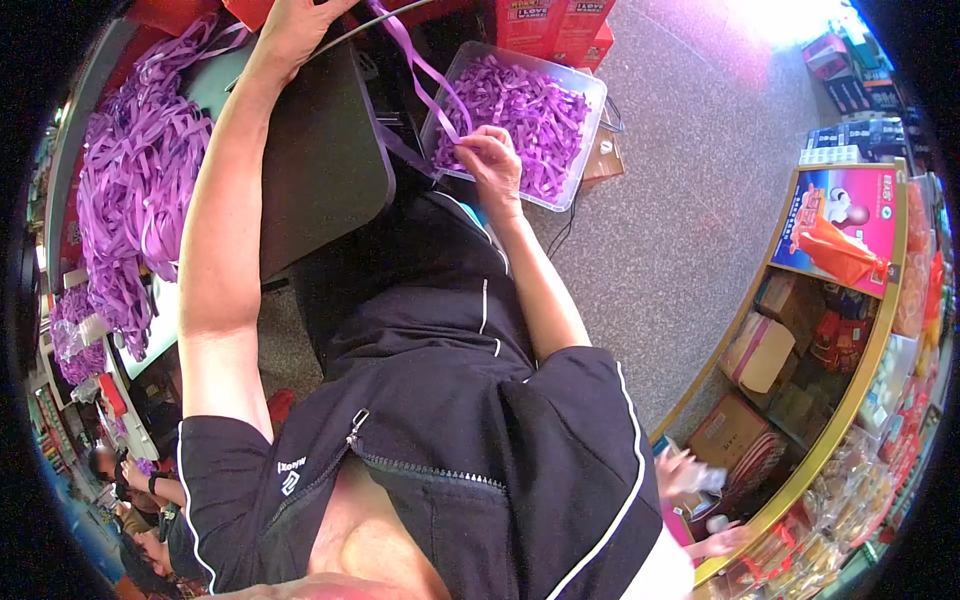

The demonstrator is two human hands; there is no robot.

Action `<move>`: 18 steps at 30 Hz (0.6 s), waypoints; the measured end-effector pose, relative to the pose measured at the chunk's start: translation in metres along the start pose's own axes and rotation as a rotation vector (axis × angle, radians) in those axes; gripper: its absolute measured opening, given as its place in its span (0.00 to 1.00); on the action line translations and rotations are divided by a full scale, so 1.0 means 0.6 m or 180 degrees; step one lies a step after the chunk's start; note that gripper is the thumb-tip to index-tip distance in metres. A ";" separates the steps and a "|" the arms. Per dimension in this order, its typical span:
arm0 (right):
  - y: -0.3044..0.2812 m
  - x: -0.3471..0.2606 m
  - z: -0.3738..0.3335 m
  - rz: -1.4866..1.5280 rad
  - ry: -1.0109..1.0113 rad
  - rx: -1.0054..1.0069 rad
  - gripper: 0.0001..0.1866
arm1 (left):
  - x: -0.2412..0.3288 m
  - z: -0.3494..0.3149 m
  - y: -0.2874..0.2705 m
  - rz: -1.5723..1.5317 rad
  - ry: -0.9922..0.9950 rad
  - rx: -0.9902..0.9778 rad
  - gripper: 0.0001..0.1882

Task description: Sorting and aligning purple ribbons using metal rods on a workbench.

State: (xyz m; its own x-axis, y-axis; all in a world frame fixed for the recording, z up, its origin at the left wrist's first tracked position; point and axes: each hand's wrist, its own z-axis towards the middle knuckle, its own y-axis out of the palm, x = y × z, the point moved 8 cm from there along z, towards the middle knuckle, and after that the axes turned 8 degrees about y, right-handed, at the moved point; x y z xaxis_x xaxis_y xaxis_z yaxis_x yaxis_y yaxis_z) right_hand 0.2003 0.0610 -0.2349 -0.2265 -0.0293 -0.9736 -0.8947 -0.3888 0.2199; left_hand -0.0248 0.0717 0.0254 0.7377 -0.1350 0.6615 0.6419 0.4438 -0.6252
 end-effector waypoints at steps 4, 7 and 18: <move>-0.028 0.015 -0.005 -0.0595 0.0066 -0.0076 0.07 | 0.004 -0.006 0.009 -0.0172 -0.0144 -0.0094 0.09; -0.041 0.056 -0.025 -0.0514 0.0313 -0.0130 0.08 | -0.002 0.001 0.005 -0.0199 -0.0095 -0.0035 0.10; -0.032 0.055 -0.092 -0.0473 0.0815 -0.0820 0.09 | -0.002 0.008 -0.002 0.0757 0.0396 -0.0166 0.11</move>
State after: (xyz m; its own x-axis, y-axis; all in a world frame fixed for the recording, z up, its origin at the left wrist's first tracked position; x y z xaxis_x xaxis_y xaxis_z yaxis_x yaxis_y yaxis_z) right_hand 0.2315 0.0166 -0.2749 0.0308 -0.1716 -0.9847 -0.7772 -0.6236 0.0843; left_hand -0.0275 0.0755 0.0273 0.8870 -0.1418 0.4396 0.4551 0.4302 -0.7796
